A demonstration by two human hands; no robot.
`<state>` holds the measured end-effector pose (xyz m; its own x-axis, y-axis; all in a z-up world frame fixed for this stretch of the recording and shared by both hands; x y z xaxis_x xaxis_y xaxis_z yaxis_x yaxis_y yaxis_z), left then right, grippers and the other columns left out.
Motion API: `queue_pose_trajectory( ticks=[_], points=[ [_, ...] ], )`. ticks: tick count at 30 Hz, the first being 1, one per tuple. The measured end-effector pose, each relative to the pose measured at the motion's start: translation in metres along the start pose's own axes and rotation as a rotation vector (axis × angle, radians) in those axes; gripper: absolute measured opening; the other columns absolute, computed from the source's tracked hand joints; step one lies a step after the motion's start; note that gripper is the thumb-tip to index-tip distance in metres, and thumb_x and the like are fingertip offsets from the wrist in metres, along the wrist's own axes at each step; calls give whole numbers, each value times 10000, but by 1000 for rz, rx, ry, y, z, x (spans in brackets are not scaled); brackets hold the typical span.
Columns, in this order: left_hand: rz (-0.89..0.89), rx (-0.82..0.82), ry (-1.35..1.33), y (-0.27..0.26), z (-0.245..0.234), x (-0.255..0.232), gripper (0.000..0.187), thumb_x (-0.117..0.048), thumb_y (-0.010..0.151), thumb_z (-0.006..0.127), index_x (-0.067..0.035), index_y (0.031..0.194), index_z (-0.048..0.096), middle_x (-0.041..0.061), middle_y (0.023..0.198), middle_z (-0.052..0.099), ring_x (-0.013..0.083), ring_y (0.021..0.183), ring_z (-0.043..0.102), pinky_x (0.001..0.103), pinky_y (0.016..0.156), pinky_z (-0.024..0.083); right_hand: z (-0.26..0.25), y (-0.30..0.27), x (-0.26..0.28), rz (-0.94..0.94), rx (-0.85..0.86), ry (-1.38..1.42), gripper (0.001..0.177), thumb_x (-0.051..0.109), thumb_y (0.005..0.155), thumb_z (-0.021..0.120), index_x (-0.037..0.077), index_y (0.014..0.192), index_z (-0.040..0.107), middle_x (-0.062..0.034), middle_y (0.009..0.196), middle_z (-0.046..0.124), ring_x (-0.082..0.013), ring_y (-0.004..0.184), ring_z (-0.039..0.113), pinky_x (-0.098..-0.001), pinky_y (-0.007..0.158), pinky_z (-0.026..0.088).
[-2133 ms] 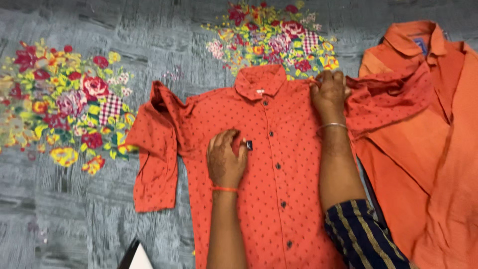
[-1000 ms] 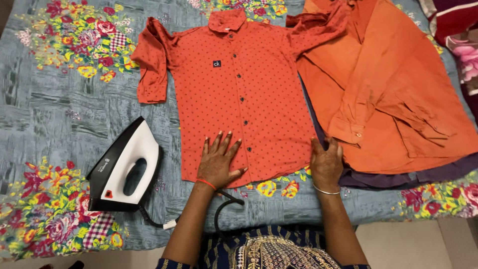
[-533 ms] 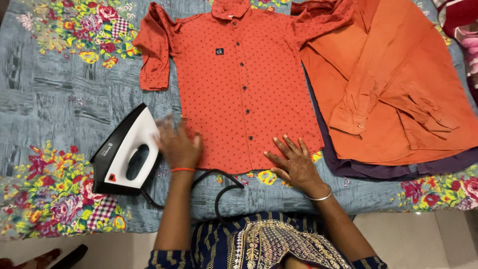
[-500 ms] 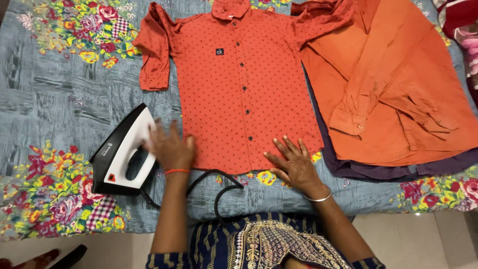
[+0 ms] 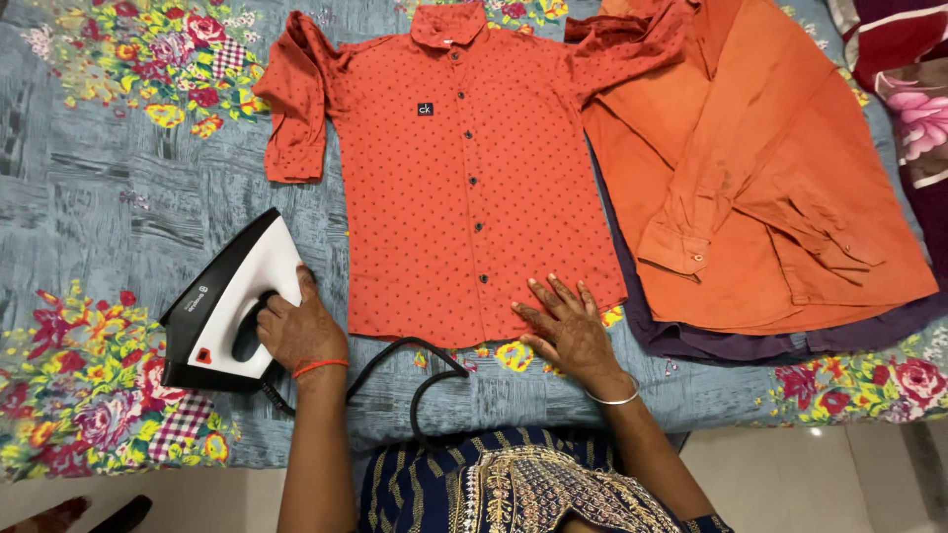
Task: The person irons an orange long-sleeved shirt on a bed, smoothing the body, sleeves, and collar with a steam iron. The person then switches to a red polka-dotted shirt, irons the body and sleeves, and folds the shirt.
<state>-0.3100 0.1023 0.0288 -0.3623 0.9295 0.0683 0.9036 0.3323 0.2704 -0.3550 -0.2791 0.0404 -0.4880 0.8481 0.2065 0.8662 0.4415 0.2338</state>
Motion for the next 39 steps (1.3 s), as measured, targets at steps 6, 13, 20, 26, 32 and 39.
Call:
queue_pose_trajectory(
  ticks=[6,13,20,26,32,39],
  points=[
    [55,135,-258,30,-25,16,602,-179,938,642,-241,1523,516,248,1141,604,426,923,661,529,738,544,2,-3,-1,11,3,2,519,510,909,635,294,1380,615,-69,1558,458,-324,1453,392,-610,1181,243],
    [-134,170,-1353,71,-93,31,533,-224,1075,521,-162,1587,388,50,937,651,149,767,652,327,671,570,7,-4,-1,14,4,-20,527,533,915,622,294,1385,611,-65,1566,441,-328,1453,381,-610,1179,240],
    [195,464,-1916,63,-93,-94,478,-249,1086,579,-106,1520,438,4,988,602,93,755,588,271,651,556,20,-6,-15,44,65,69,529,421,863,676,267,1366,618,-63,1565,443,-322,1459,369,-597,1170,235],
    [-31,715,-2174,39,-33,-249,493,-109,1008,537,-121,1478,388,43,1000,626,128,706,650,294,613,575,-3,-7,-53,312,-17,578,318,280,965,670,141,1248,711,-84,1329,685,-245,1243,645,-400,1053,520],
    [499,360,-1747,13,-16,-285,538,-96,1037,539,-87,1552,382,150,1216,613,266,1029,648,401,860,534,-55,21,-67,616,-217,937,414,303,959,677,2,1241,705,-156,1108,752,-275,985,719,-397,867,588],
    [367,365,-1134,37,-13,-228,457,-276,1012,509,-92,1420,596,152,1360,673,336,1290,622,446,1138,458,-43,121,-49,511,230,201,907,407,820,794,-146,1404,375,-296,977,705,-389,919,707,-446,786,566]
  ],
)
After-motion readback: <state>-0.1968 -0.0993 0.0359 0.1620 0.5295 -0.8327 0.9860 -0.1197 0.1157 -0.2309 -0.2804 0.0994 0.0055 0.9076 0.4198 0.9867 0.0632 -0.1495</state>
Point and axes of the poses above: each hand's wrist, its own y-axis towards the middle knuckle, its own z-axis out of the palm, x = y × z, the point moved 3 cm from there along y, towards the middle knuckle
